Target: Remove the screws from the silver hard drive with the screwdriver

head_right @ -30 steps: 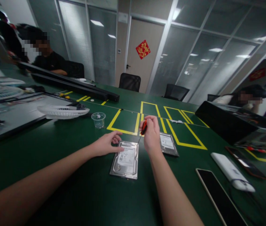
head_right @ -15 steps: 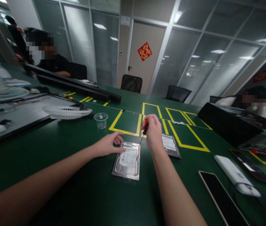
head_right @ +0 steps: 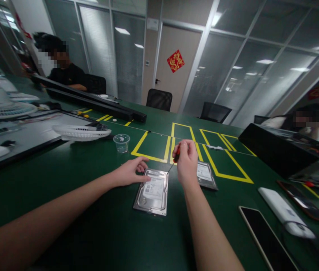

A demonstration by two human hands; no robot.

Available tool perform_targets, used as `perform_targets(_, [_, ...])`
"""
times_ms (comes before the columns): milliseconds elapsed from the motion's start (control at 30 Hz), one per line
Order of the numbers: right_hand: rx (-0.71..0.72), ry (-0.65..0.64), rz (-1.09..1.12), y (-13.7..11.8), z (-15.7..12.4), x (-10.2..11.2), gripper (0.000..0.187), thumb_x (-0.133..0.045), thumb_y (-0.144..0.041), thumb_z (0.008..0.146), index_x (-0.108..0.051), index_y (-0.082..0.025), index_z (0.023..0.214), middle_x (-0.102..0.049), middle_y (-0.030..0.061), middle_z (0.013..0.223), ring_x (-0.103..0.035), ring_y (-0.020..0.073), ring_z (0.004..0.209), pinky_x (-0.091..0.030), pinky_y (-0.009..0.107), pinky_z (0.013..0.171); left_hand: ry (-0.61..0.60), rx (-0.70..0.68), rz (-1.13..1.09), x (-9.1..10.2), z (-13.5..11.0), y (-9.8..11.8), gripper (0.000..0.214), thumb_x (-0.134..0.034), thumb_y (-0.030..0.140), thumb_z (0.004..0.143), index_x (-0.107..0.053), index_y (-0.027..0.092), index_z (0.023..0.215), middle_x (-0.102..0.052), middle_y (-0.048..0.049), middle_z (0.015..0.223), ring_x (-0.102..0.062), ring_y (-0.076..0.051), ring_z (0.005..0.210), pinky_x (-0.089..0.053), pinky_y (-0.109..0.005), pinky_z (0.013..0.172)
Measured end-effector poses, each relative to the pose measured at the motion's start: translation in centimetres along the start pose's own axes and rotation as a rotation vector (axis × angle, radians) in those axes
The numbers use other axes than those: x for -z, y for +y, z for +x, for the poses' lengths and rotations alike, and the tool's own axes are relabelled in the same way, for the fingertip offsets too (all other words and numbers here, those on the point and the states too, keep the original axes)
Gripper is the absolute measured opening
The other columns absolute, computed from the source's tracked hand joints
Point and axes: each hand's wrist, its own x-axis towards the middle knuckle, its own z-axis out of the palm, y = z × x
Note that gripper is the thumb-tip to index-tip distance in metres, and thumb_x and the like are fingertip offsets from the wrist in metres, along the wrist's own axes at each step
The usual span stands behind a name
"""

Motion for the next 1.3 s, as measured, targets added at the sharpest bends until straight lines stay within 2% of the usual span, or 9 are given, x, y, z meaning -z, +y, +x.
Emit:
perform_targets(167, [-0.033,0.040,0.102,0.0,0.1,0.0,0.028,-0.065,-0.044,0.096,-0.051,-0.024,0.081,-0.055,-0.0055,0.070,-0.047,0.0077,0.050,-0.034,0.023,0.045,0.011,-0.015,-0.018,-0.1,0.1,-0.3,0.087,-0.090,0.053,0.072,-0.056,0.015,0.141,-0.071,-0.0124,0.116,-0.068,-0.027,0.099,-0.057,-0.042,0.089])
perform_targets(333, [0.011,-0.033,0.054,0.3,-0.1,0.0,0.036,-0.071,-0.051,0.096,-0.052,-0.024,0.080,-0.043,-0.0076,0.061,-0.039,0.0080,0.049,-0.028,0.023,0.045,0.003,-0.012,-0.016,-0.1,0.1,-0.5,0.089,-0.090,0.056,0.072,-0.054,0.015,0.143,-0.071,-0.0129,0.118,-0.068,-0.027,0.101,-0.056,-0.043,0.090])
perform_targets(467, [0.046,-0.024,0.064,0.9,-0.2,0.2,0.035,-0.074,-0.056,0.093,-0.053,-0.028,0.096,-0.050,-0.0083,0.065,-0.045,0.0099,0.053,-0.033,0.023,0.048,-0.001,-0.003,-0.015,0.0,0.0,-0.3,0.092,-0.090,0.059,0.072,-0.053,0.016,0.145,-0.071,-0.0127,0.120,-0.068,-0.028,0.102,-0.056,-0.043,0.091])
perform_targets(567, [0.039,-0.002,0.070,1.1,-0.3,0.5,0.041,-0.079,-0.056,0.089,-0.048,-0.028,0.094,-0.056,-0.0078,0.070,-0.050,0.0105,0.057,-0.037,0.023,0.050,0.004,-0.008,-0.007,0.1,0.0,-0.3,0.090,-0.090,0.058,0.071,-0.055,0.016,0.144,-0.071,-0.0125,0.119,-0.068,-0.027,0.102,-0.056,-0.043,0.090])
perform_targets(667, [0.033,-0.031,0.016,1.0,-0.5,0.5,0.036,-0.076,-0.056,0.091,-0.056,-0.027,0.095,-0.058,-0.0051,0.074,-0.053,0.0113,0.062,-0.040,0.024,0.053,0.007,-0.016,-0.014,0.0,0.1,-0.3,0.090,-0.091,0.056,0.071,-0.056,0.016,0.143,-0.071,-0.0128,0.118,-0.069,-0.027,0.101,-0.056,-0.042,0.089])
perform_targets(800, [-0.013,-0.079,0.025,0.8,-0.8,0.3,0.033,-0.065,-0.058,0.098,-0.066,-0.027,0.110,-0.058,-0.0033,0.078,-0.057,0.0121,0.068,-0.043,0.025,0.058,0.003,0.001,-0.023,0.0,0.0,-0.3,0.093,-0.090,0.058,0.071,-0.054,0.015,0.145,-0.070,-0.0138,0.120,-0.068,-0.028,0.103,-0.056,-0.043,0.090])
perform_targets(1067, [-0.038,-0.074,0.071,1.2,-1.1,0.3,0.035,-0.081,-0.035,0.085,-0.058,-0.029,0.111,-0.067,-0.0027,0.096,-0.065,0.0126,0.076,-0.052,0.029,0.074,0.010,-0.007,-0.024,0.0,0.0,-0.1,0.090,-0.091,0.055,0.070,-0.055,0.016,0.143,-0.071,-0.0126,0.117,-0.069,-0.028,0.101,-0.056,-0.043,0.089])
perform_targets(1167, [-0.069,-0.094,0.137,1.3,-1.2,0.2,0.026,-0.076,-0.037,0.089,-0.063,-0.029,0.109,-0.066,-0.0008,0.099,-0.063,0.0128,0.078,-0.052,0.030,0.076,0.020,-0.014,-0.033,-0.1,0.1,-0.2,0.089,-0.091,0.054,0.070,-0.056,0.016,0.142,-0.072,-0.0124,0.116,-0.068,-0.027,0.099,-0.057,-0.043,0.088])
perform_targets(1300, [-0.069,-0.081,0.170,1.2,-1.4,-0.3,0.023,-0.070,-0.047,0.094,-0.070,-0.030,0.110,-0.058,-0.0006,0.092,-0.055,0.0115,0.070,-0.048,0.028,0.066,0.011,-0.017,-0.022,-0.1,0.0,-0.3,0.087,-0.091,0.054,0.071,-0.056,0.015,0.141,-0.071,-0.0132,0.117,-0.068,-0.028,0.100,-0.057,-0.044,0.089])
